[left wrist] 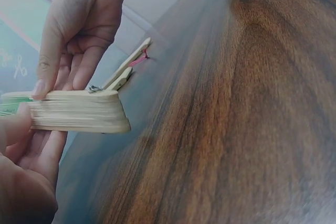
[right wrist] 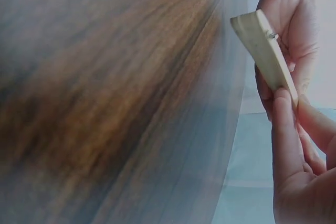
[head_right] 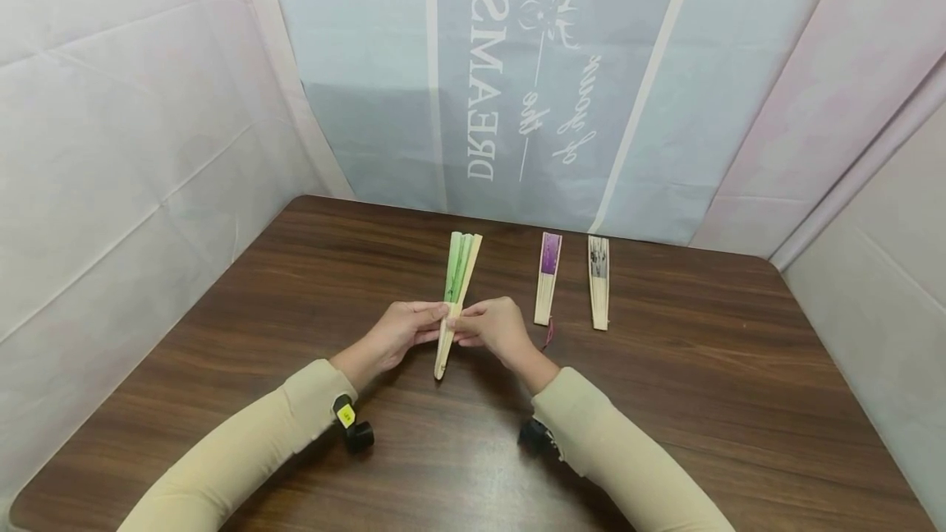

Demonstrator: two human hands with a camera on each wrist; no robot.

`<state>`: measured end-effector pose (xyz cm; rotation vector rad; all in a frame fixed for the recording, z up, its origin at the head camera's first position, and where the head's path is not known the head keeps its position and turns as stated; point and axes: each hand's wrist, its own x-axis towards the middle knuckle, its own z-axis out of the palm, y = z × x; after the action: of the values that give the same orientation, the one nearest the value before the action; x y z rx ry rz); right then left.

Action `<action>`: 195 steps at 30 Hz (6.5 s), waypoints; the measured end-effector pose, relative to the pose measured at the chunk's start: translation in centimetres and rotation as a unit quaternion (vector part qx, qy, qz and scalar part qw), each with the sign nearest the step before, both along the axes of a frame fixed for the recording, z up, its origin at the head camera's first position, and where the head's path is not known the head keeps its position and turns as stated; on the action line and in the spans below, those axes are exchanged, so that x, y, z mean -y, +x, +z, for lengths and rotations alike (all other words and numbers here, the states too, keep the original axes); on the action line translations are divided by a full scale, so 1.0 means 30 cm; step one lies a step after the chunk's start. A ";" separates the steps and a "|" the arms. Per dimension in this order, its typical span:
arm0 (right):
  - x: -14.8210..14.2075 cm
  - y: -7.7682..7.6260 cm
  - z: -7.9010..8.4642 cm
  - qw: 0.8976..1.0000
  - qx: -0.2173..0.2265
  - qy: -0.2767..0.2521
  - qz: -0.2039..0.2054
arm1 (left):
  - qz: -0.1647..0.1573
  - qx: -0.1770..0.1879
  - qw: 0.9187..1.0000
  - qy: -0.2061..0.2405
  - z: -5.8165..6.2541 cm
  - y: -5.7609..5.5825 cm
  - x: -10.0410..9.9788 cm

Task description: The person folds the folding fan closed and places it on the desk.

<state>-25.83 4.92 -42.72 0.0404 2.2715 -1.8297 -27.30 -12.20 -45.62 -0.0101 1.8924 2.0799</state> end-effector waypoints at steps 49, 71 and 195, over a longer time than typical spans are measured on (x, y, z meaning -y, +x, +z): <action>-0.002 -0.003 -0.021 0.994 0.020 -0.072 -0.077 | 0.065 -0.002 0.998 0.013 0.011 -0.004 -0.039; -0.009 -0.010 -0.036 0.992 0.030 -0.105 -0.068 | 0.063 -0.020 0.998 0.010 0.002 -0.014 -0.041; 0.021 -0.001 -0.034 0.991 -0.024 -0.073 -0.106 | 0.091 -0.075 0.993 -0.019 0.002 0.001 -0.086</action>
<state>-25.85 4.30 -43.75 0.2224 2.2321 -2.1202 -27.25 -9.61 -45.57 -0.0388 2.0908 2.2179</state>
